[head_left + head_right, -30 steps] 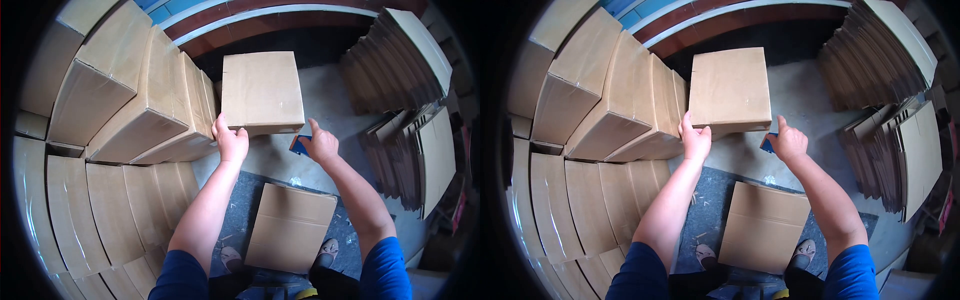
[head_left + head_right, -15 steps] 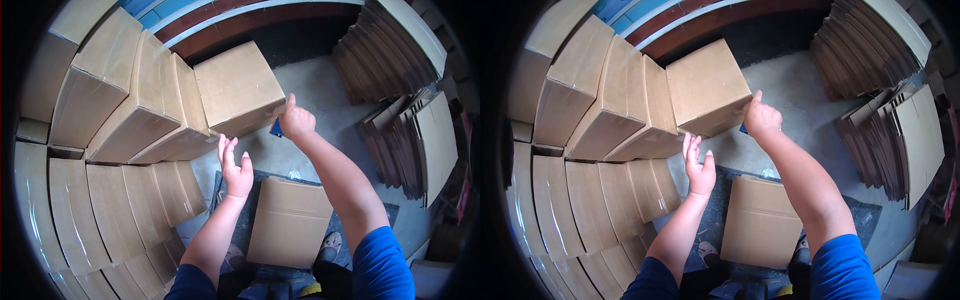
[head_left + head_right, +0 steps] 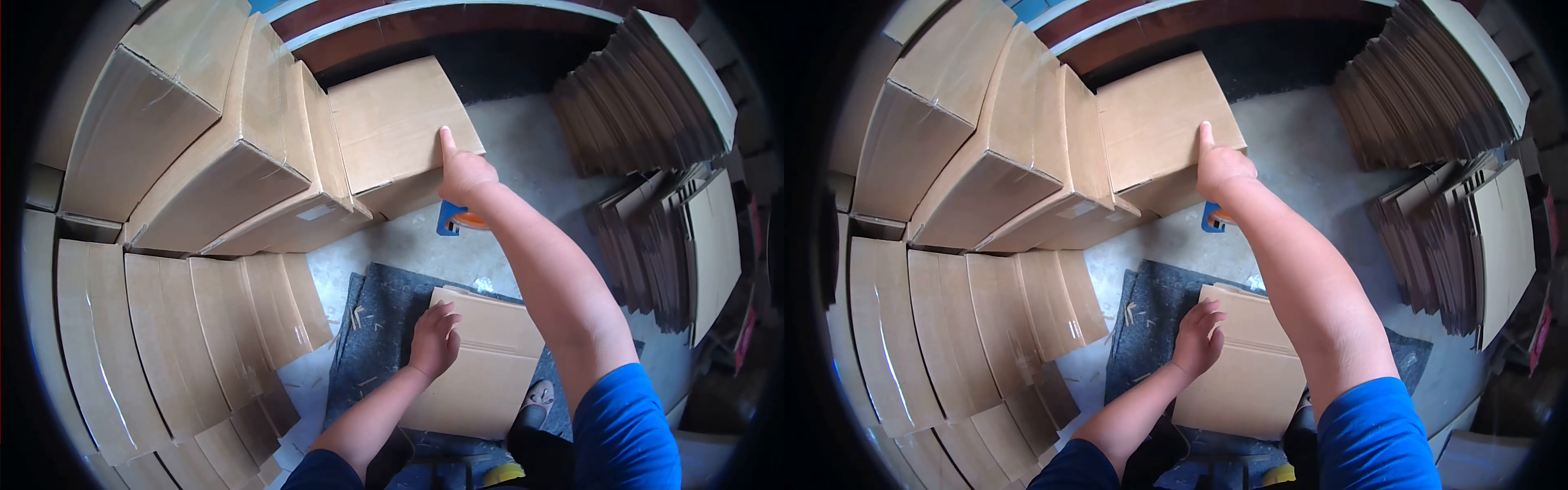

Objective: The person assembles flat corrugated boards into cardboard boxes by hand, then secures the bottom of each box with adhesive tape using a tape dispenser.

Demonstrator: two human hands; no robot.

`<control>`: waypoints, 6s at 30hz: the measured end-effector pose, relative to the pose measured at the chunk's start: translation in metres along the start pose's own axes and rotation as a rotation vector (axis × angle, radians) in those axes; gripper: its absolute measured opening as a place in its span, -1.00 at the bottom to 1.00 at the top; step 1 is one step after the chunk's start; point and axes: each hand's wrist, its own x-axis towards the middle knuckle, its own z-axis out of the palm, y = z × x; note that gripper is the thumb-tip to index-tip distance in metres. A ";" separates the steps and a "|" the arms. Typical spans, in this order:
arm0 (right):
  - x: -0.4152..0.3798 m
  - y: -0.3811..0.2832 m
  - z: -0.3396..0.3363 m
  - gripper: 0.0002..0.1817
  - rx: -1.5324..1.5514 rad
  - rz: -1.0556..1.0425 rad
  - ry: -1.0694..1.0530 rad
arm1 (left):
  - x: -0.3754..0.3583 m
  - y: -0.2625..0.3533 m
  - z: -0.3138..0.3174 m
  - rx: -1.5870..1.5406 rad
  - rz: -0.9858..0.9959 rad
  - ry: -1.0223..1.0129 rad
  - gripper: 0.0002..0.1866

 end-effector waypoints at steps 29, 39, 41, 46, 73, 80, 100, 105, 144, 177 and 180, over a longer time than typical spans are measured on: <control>-0.371 0.215 0.082 -0.18 0.094 -0.091 -0.518 | -0.162 -0.047 0.023 0.197 -0.916 -0.173 -0.65; -0.461 0.204 0.022 -0.40 0.107 0.033 -0.230 | -0.183 0.022 -0.002 0.137 -0.889 -0.069 -0.71; -0.477 0.196 0.014 -0.46 0.088 0.018 -0.188 | -0.186 0.044 -0.015 0.082 -0.781 -0.089 -0.68; -0.503 0.187 0.014 -0.74 -0.177 -0.136 -0.007 | -0.182 0.136 -0.044 -0.498 -0.534 -0.182 -0.70; -0.480 0.105 0.078 -0.49 0.002 -0.021 -0.094 | -0.218 0.223 -0.023 -0.873 -0.514 -0.046 -0.42; -0.493 0.108 0.074 -0.71 -0.149 -0.055 0.039 | -0.197 0.207 -0.064 0.121 -0.185 0.083 -0.63; -0.529 0.110 0.158 -0.80 -0.205 -0.171 0.143 | -0.221 0.259 -0.106 0.157 0.195 -0.205 -0.68; -0.532 0.111 0.157 -0.75 -0.172 -0.203 0.165 | -0.256 0.266 -0.085 0.497 0.080 -0.322 -0.69; -0.529 0.105 0.162 -0.84 -0.080 -0.126 0.224 | -0.187 0.249 -0.097 0.488 -0.002 0.198 -0.26; -0.527 0.058 0.140 -0.18 -0.249 -0.158 -0.114 | -0.151 0.233 -0.061 0.337 -0.288 -0.096 -0.34; -0.531 0.051 0.140 -0.19 -0.255 -0.107 -0.100 | -0.123 0.254 -0.055 0.374 -0.523 -0.174 -0.28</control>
